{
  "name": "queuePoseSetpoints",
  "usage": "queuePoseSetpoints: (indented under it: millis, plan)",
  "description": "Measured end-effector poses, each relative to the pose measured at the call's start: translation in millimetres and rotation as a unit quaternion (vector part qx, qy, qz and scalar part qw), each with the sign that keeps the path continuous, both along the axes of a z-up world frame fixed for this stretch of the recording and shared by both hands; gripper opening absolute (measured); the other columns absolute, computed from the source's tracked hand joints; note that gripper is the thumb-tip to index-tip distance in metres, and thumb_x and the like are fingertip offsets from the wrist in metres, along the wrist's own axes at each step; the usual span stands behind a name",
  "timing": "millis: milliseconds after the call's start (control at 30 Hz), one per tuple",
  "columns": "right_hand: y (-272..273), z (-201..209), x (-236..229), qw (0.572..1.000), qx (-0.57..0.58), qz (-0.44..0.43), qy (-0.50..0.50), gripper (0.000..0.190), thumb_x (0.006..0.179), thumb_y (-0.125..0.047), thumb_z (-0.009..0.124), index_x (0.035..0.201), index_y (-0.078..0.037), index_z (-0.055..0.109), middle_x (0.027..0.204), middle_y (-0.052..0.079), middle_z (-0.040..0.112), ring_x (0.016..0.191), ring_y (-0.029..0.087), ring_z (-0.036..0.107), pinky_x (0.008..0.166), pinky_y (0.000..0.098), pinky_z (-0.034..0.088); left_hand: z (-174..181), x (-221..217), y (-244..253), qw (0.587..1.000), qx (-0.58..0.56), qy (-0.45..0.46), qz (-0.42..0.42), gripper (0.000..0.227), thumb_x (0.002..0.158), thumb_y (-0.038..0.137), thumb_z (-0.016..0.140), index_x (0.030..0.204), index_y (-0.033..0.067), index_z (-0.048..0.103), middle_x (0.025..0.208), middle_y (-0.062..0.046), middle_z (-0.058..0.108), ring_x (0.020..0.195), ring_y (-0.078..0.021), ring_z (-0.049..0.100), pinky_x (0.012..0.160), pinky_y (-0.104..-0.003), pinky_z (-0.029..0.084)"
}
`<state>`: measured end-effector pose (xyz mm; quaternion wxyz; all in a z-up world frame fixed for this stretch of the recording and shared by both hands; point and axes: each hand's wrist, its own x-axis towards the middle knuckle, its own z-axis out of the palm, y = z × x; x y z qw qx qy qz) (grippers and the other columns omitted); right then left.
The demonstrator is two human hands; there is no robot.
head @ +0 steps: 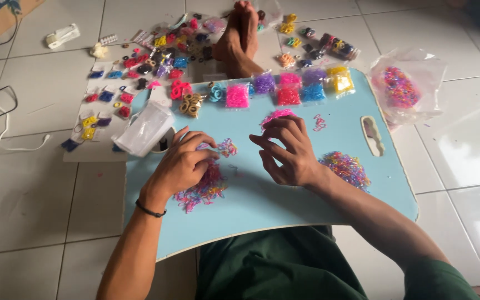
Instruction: Sorting and grouping colorful rubber bands on a portable work surface
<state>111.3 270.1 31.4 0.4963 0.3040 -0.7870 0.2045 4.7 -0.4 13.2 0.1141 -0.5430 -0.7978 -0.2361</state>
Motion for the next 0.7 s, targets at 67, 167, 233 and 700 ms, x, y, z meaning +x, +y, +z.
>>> queuePoseSetpoints:
  millis: [67, 167, 233, 700]
  plan:
    - [3, 2, -6, 1.000, -0.004, -0.024, 0.002, 0.029, 0.092, -0.014, 0.065, 0.116, -0.005, 0.077, 0.092, 0.012, 0.061, 0.089, 0.037, 0.063, 0.080, 0.0517, 0.046, -4, -2, 3, 1.000, -0.003, -0.007, -0.002, 0.025, 0.081, 0.006, 0.056, 0.094, 0.0172, 0.074, 0.113, 0.003, 0.065, 0.123, -0.0209, 0.057, 0.115, -0.054, 0.032]
    - [7, 13, -2, 0.998, -0.018, -0.053, 0.010, 0.031, 0.091, -0.013, 0.066, 0.119, -0.003, 0.076, 0.085, 0.012, 0.055, 0.079, 0.036, 0.058, 0.074, 0.0492, 0.045, -3, 4, 4, 1.000, -0.013, -0.014, 0.001, 0.027, 0.080, 0.005, 0.055, 0.094, 0.0172, 0.075, 0.112, 0.003, 0.065, 0.124, -0.0209, 0.057, 0.116, -0.055, 0.031]
    - [14, 28, -3, 0.998, -0.019, -0.060, 0.030, 0.032, 0.092, -0.013, 0.065, 0.120, -0.003, 0.077, 0.083, 0.011, 0.054, 0.076, 0.034, 0.056, 0.074, 0.0484, 0.044, 3, -2, 7, 1.000, -0.010, -0.001, 0.003, 0.026, 0.080, 0.005, 0.056, 0.093, 0.0161, 0.075, 0.112, 0.002, 0.066, 0.123, -0.0211, 0.058, 0.116, -0.055, 0.031]
    - [-14, 35, 7, 0.988, 0.097, 0.091, -0.079, 0.018, 0.094, -0.017, 0.065, 0.090, -0.001, 0.073, 0.082, 0.012, 0.054, 0.080, 0.036, 0.061, 0.068, 0.0459, 0.044, 2, 6, 5, 0.999, -0.019, -0.023, 0.024, 0.016, 0.080, 0.011, 0.069, 0.094, 0.0174, 0.075, 0.110, 0.004, 0.065, 0.122, -0.0191, 0.057, 0.116, -0.054, 0.031]
